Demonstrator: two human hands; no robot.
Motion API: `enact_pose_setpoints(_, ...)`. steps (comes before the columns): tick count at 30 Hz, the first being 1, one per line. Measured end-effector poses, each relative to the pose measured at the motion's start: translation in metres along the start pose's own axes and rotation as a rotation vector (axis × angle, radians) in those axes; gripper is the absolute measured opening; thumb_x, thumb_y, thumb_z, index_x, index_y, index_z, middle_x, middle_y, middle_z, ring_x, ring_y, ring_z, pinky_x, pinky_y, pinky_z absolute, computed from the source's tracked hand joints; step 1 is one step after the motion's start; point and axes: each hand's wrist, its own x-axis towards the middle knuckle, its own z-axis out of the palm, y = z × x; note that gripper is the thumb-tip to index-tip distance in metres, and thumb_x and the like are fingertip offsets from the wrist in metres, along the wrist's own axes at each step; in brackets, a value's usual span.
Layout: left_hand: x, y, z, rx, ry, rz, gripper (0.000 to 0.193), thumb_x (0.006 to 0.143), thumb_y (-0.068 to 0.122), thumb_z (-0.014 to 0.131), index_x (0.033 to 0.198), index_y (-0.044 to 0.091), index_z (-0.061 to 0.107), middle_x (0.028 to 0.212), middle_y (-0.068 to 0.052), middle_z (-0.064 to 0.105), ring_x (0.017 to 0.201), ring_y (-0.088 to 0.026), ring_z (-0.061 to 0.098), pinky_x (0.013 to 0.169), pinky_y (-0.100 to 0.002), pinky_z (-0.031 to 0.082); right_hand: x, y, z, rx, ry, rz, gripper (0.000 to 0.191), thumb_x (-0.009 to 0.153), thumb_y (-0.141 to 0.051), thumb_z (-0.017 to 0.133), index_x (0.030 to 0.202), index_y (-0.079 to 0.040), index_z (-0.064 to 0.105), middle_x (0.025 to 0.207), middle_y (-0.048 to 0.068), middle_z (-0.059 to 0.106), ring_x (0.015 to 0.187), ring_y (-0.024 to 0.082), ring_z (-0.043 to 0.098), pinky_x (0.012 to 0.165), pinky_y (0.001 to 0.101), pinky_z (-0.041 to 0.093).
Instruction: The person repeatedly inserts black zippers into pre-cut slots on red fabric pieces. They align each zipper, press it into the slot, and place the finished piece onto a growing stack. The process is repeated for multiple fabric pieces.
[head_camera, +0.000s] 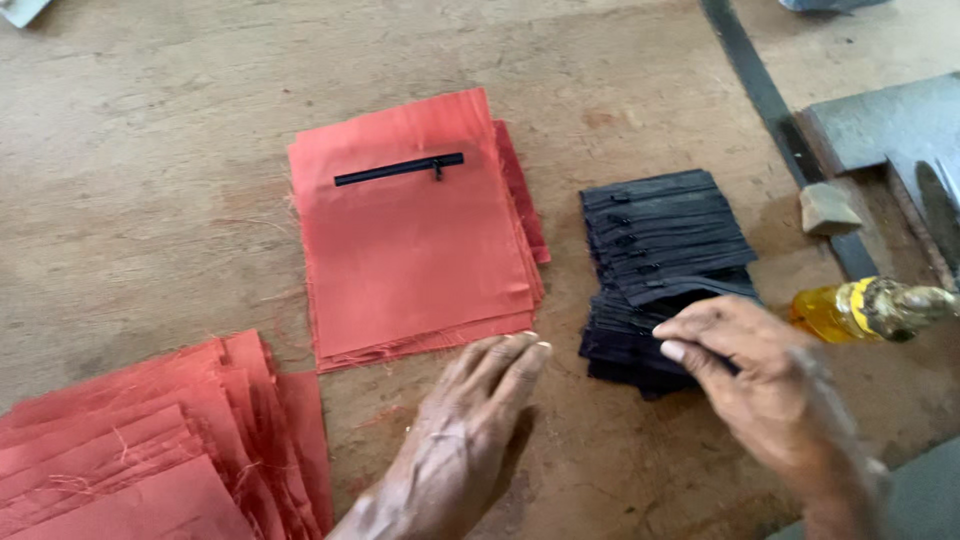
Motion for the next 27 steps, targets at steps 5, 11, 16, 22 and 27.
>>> enact_pose_setpoints(5, 0.024, 0.022, 0.045, -0.151, -0.053, 0.094, 0.055, 0.093, 0.001, 0.062, 0.145, -0.007, 0.047, 0.13, -0.024, 0.064, 0.128, -0.038, 0.058, 0.109, -0.047, 0.046, -0.035, 0.025, 0.033, -0.05, 0.205, -0.012, 0.024, 0.074, -0.009, 0.081, 0.098, -0.007, 0.075, 0.098, 0.007, 0.072, 0.093, 0.026, 0.067, 0.082, 0.0376, 0.054)
enact_pose_setpoints(11, 0.051, 0.021, 0.093, -0.102, -0.054, 0.114, 0.065, 0.094, -0.006, 0.056, 0.155, -0.009, 0.035, 0.125, -0.024, 0.065, 0.121, -0.036, 0.059, 0.105, -0.048, 0.046, -0.054, 0.039, 0.037, -0.082, 0.23, -0.087, 0.029, 0.074, -0.008, 0.081, 0.102, -0.003, 0.075, 0.099, 0.008, 0.071, 0.092, 0.028, 0.067, 0.083, 0.0402, 0.053)
enact_pose_setpoints(16, 0.066, 0.015, 0.104, -0.107, -0.007, -0.06, 0.07, 0.09, -0.007, 0.061, 0.155, -0.001, 0.038, 0.125, -0.018, 0.066, 0.112, -0.031, 0.062, 0.1, -0.042, 0.05, -0.058, 0.058, 0.033, -0.03, 0.211, -0.083, 0.026, 0.083, 0.0, 0.077, 0.106, -0.011, 0.077, 0.098, 0.002, 0.075, 0.089, 0.018, 0.068, 0.081, 0.0328, 0.055)
enact_pose_setpoints(22, 0.064, 0.022, 0.105, -0.075, -0.002, -0.068, 0.07, 0.083, -0.007, 0.065, 0.15, -0.001, 0.043, 0.123, -0.017, 0.066, 0.112, -0.033, 0.061, 0.102, -0.043, 0.048, -0.082, 0.068, -0.004, -0.041, 0.49, 0.041, 0.004, 0.111, -0.001, 0.065, 0.114, -0.003, 0.066, 0.106, 0.007, 0.065, 0.095, 0.018, 0.062, 0.086, 0.029, 0.053)
enact_pose_setpoints(27, 0.063, 0.037, 0.085, -0.126, -0.009, -0.025, 0.052, 0.091, 0.0, 0.068, 0.141, 0.001, 0.054, 0.129, -0.016, 0.066, 0.118, -0.031, 0.062, 0.104, -0.042, 0.049, -0.1, 0.046, -0.022, 0.823, 0.633, 0.2, 0.022, 0.11, -0.01, 0.061, 0.131, -0.005, 0.06, 0.107, 0.005, 0.065, 0.086, 0.012, 0.063, 0.075, 0.0261, 0.058)
